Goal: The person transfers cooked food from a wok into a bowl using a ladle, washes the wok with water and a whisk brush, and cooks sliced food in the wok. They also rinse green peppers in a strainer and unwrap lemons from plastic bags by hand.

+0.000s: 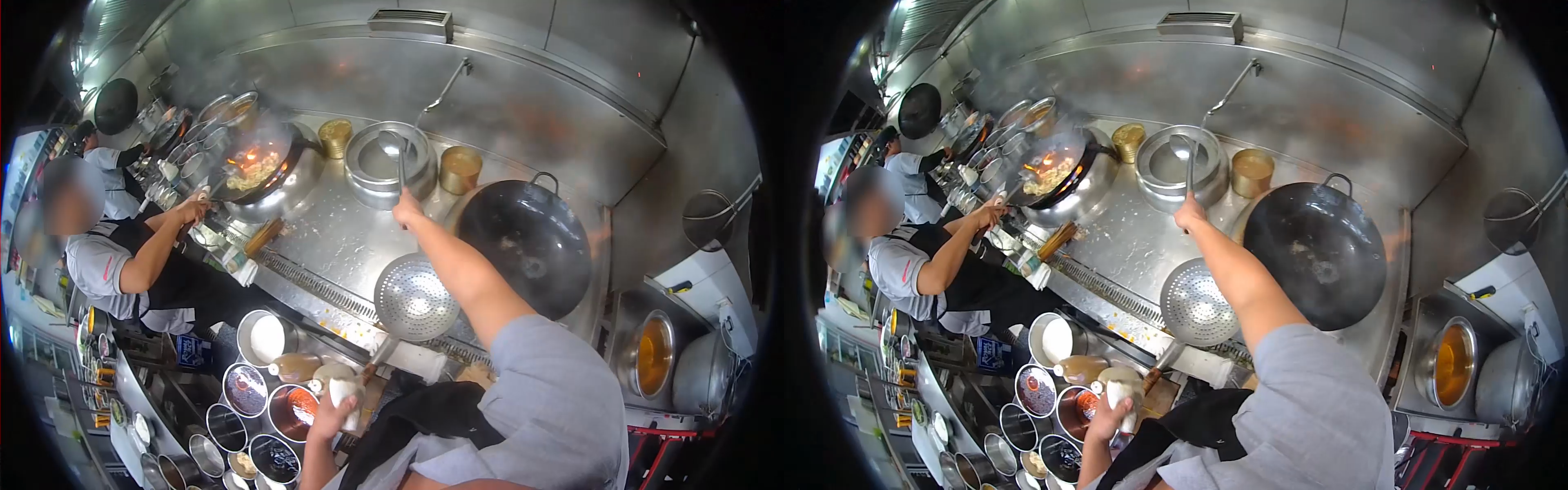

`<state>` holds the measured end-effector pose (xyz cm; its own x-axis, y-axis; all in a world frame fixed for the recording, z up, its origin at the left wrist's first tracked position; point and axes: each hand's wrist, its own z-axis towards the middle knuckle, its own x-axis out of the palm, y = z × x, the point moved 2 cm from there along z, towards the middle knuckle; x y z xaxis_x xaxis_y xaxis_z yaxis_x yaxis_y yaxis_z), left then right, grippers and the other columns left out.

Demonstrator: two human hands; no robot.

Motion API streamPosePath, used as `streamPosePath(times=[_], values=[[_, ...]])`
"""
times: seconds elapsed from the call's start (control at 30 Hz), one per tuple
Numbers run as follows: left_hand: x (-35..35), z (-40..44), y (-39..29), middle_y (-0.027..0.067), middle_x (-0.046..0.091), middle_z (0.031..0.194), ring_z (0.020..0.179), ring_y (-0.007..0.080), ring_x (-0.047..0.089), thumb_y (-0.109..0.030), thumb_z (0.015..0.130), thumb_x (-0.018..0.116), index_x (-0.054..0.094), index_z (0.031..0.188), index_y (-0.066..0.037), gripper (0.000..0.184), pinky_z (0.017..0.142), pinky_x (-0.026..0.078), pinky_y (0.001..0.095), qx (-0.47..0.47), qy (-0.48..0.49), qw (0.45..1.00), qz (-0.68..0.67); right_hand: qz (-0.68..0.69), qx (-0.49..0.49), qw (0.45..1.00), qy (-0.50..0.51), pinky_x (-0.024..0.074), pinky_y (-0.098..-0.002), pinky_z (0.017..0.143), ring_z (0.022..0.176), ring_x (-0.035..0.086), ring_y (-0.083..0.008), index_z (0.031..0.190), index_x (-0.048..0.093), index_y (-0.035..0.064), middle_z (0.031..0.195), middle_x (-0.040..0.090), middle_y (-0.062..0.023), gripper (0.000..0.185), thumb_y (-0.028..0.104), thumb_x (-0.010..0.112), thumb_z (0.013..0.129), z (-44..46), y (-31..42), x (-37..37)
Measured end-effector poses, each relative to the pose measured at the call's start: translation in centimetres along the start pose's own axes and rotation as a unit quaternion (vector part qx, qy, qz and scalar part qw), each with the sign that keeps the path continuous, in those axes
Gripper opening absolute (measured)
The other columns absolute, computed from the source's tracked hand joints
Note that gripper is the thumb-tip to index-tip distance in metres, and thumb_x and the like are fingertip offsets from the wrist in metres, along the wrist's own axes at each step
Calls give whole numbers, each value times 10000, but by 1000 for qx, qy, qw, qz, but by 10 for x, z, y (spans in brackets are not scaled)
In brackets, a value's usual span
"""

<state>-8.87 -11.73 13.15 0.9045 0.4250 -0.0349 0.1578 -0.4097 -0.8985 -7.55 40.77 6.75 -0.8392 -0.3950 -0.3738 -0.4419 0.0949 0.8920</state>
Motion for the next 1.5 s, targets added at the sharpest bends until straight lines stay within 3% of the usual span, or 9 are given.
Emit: streamPosePath(times=[0.07,0.17,0.2,0.27,0.63,0.97,1.2,1.33,1.5], values=[[-9,-11,13,55,623,1049,935,161,581,-272,896,693,540,1241,-7,461,825,485,327,-28,-8,1000,7,-160,-33,984,-76,423,-364,423,565,567,-221,1487,322,57,783,596,-128,718,-30,571,819,58,-10,35],[-12,-20,22,54,623,1042,919,153,580,-252,910,678,531,1244,1,444,806,486,318,-33,-3,999,-3,140,71,984,82,488,-361,455,567,573,-249,837,563,-71,676,582,-143,54,-37,550,799,39,50,39],[-11,-21,23,55,623,1041,917,150,580,-249,912,675,529,1246,3,443,800,486,316,-50,23,998,9,138,70,984,85,488,-361,455,567,573,-249,837,563,-71,676,582,-143,54,-37,550,799,43,52,37],[-6,-17,19,56,626,1035,909,149,582,-263,909,681,532,1242,3,451,794,488,319,-40,36,998,13,641,167,742,103,486,-302,451,544,546,-223,699,521,-23,635,546,-117,100,-19,542,797,57,56,27],[65,55,-48,91,646,1054,942,180,606,-262,895,672,532,1253,-28,450,845,503,349,93,210,961,155,752,128,561,320,468,-221,493,564,521,-121,813,450,-16,644,456,-46,77,6,523,820,-68,54,-107],[212,94,16,108,617,1159,1038,244,625,-443,982,567,498,1307,-11,546,867,532,427,-131,209,964,-104,606,101,772,161,442,-233,484,579,514,-106,864,488,-18,740,513,-73,94,17,574,848,-267,17,-306],[296,62,0,118,618,1125,979,217,622,-508,994,501,480,1317,21,620,836,528,407,-73,268,958,-63,543,149,826,29,430,-249,470,584,514,-113,810,466,48,762,534,-89,123,-20,567,823,-367,-69,-389],[299,51,25,128,604,1178,1022,218,593,-494,1000,497,482,1333,48,636,895,491,387,-55,298,951,-68,482,185,855,-47,414,-251,467,582,515,-114,1151,452,123,818,551,-98,390,-34,567,813,-445,-101,-377],[285,48,56,134,606,1189,1024,206,578,-496,998,495,480,1339,67,658,905,470,354,-81,247,965,-31,652,183,730,96,391,-237,451,595,513,-116,1395,361,181,821,548,-103,625,-35,565,846,-478,-129,-370]])
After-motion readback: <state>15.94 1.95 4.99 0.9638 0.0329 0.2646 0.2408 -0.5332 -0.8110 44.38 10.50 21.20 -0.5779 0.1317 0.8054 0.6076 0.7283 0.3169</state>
